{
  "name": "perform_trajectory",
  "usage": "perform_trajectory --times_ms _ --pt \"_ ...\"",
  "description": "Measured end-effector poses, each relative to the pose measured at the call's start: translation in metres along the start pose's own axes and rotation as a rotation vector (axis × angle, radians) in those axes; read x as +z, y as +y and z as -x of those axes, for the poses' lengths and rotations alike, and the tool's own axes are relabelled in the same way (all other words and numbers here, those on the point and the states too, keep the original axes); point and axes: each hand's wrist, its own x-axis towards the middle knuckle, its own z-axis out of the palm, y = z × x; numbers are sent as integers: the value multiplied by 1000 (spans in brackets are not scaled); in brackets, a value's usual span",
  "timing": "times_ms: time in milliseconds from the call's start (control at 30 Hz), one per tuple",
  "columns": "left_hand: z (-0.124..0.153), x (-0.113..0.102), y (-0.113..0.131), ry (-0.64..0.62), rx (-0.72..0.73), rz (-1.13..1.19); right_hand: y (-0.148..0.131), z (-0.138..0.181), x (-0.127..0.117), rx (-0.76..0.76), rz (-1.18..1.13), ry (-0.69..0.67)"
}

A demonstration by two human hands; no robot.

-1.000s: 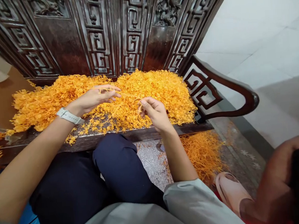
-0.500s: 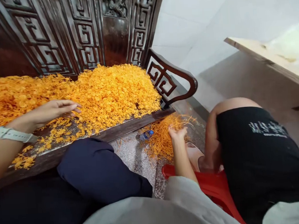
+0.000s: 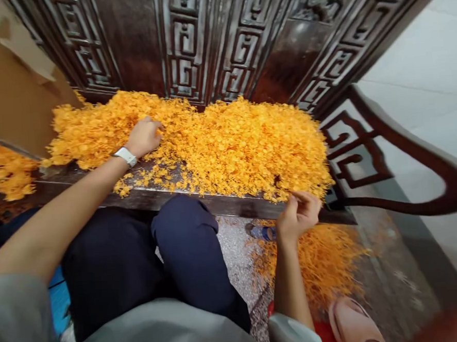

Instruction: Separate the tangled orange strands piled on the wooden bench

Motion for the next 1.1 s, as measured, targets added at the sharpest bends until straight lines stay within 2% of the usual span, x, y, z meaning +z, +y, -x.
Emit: perform_trajectory --times_ms 33,67,167,233,300,367,467,533,633,733,800,933,1100 --pt "1 -6 0 22 -7 14 -20 0 25 -45 -78 16" --pt "1 -13 -2 67 -17 41 -43 2 50 -70 -177 -43" --pt "-3 -43 -22 305 -95 113 -117 11 126 -175 -413 -413" --pt "-4 -58 -47 391 -190 69 -161 18 178 -267 -492 -676" --pt "0 -63 -74 321 -288 -14 -195 25 234 -390 -460 -830" --pt "9 -57 -97 192 -346 -53 -216 31 289 -520 -356 -872" --pt "23 -39 -114 131 -355 -45 -226 34 357 -597 -198 -933" --pt "30 -29 -115 156 -344 -40 -223 26 385 -579 -176 -950" --pt "33 -23 -112 173 -333 -38 -214 -3 396 -534 -288 -834" --pt "34 -22 -111 190 -355 -35 -207 -38 384 -538 -390 -679" --pt "34 -21 -111 196 -373 -27 -205 -54 369 -559 -388 -623" --pt "34 -18 -111 212 -395 -25 -203 -57 334 -565 -306 -627" --pt "33 -12 -114 239 -454 -51 -187 -42 294 -729 -131 -695"
